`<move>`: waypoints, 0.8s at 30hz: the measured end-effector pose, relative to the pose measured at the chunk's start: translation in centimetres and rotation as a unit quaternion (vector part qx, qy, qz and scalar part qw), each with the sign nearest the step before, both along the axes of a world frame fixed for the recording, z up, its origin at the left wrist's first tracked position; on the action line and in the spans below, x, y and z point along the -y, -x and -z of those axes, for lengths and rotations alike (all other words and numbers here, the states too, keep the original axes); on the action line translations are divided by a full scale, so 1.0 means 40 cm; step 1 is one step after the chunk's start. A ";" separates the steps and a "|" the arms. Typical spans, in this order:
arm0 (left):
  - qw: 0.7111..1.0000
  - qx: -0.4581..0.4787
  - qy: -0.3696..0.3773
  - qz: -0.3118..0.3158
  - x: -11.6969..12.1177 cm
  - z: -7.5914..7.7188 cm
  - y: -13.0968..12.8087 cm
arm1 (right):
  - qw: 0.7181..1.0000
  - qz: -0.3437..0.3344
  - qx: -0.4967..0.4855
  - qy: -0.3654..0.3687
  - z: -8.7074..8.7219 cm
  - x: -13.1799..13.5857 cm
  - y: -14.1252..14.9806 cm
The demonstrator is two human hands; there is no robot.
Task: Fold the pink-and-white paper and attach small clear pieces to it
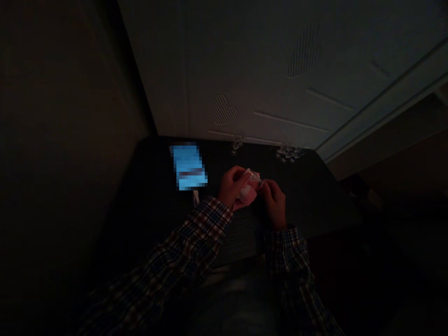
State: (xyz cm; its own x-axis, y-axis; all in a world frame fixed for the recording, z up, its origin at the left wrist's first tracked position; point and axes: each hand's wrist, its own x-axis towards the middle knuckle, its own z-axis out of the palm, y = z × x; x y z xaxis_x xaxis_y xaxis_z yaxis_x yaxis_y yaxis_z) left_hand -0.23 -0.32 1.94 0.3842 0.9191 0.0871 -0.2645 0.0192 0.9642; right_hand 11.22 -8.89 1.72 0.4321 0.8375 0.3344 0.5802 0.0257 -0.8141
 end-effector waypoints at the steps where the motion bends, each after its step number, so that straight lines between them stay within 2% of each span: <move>1: 1.000 0.004 -0.001 0.004 0.001 0.000 0.000 | 1.000 -0.007 -0.008 -0.002 -0.001 0.000 0.002; 5: 1.000 0.005 -0.016 0.006 0.002 0.005 -0.001 | 0.999 -0.027 -0.030 -0.012 -0.006 -0.001 0.012; 16: 1.000 0.003 -0.018 0.002 -0.002 0.006 0.000 | 1.000 -0.010 0.002 0.003 -0.008 0.001 0.007; 24: 0.999 -0.008 -0.015 0.032 -0.004 0.002 -0.006 | 1.000 0.002 0.018 0.016 0.006 0.003 -0.007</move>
